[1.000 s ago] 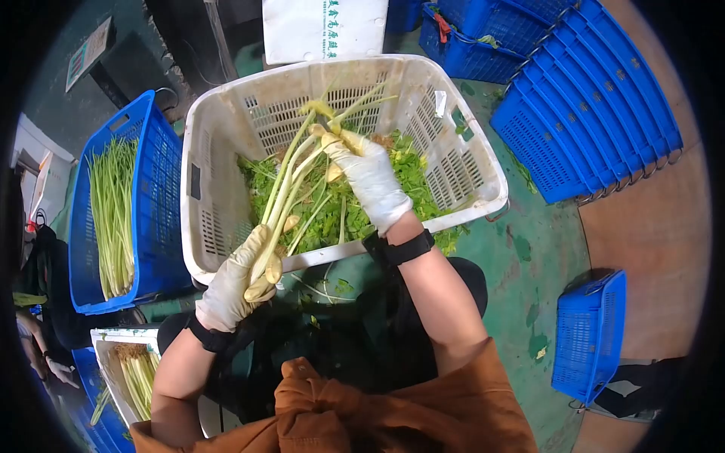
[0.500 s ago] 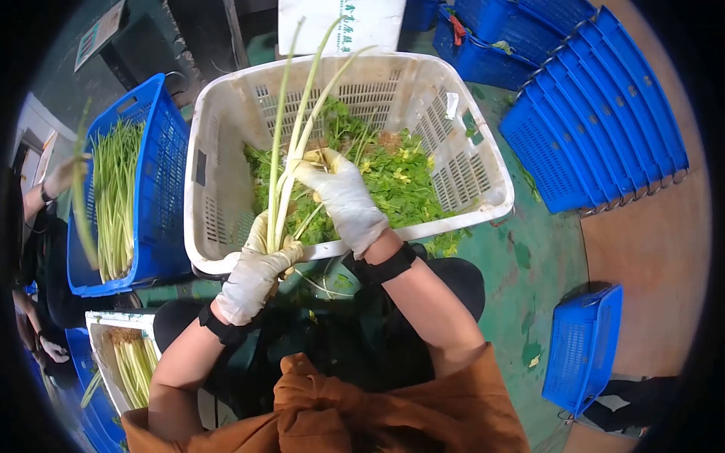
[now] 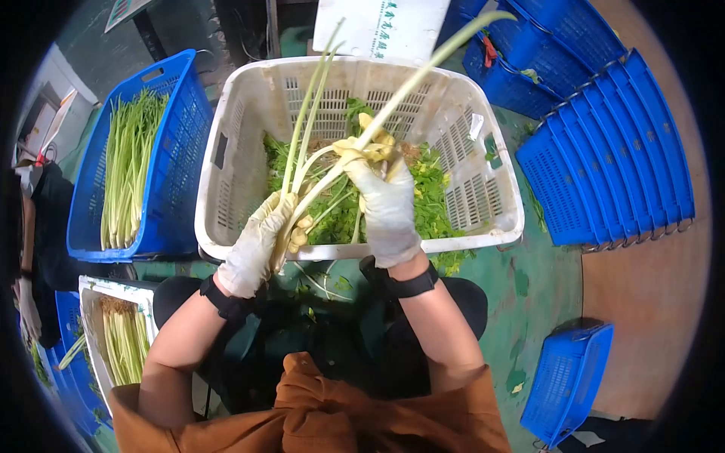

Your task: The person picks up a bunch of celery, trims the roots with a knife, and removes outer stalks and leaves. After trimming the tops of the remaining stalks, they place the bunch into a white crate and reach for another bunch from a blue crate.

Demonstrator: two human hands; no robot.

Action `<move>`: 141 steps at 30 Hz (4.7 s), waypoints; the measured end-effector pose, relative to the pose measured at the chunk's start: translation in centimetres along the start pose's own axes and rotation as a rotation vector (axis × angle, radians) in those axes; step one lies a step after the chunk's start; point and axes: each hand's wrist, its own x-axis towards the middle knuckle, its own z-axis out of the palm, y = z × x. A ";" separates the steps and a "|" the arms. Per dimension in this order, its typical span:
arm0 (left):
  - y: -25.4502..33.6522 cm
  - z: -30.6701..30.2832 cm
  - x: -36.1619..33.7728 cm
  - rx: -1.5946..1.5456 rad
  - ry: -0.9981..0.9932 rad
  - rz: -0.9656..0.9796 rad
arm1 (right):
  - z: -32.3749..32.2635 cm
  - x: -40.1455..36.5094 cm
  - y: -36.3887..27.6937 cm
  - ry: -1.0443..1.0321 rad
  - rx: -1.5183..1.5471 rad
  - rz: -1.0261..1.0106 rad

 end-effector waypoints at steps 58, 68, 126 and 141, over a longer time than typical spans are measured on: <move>15.8 -16.6 -4.6 0.542 0.720 0.441 | -2.1 -0.3 -0.4 -0.624 -0.920 -0.007; 7.4 -6.6 2.1 -0.221 0.017 0.244 | -1.2 2.3 0.8 -0.229 -1.082 -0.477; 14.8 -11.4 -10.8 0.994 0.255 0.103 | 4.6 -4.7 3.9 -0.685 -1.113 -0.778; 7.4 -2.9 -2.6 2.106 0.106 0.896 | 0.8 -3.7 3.0 -0.400 -1.245 -0.647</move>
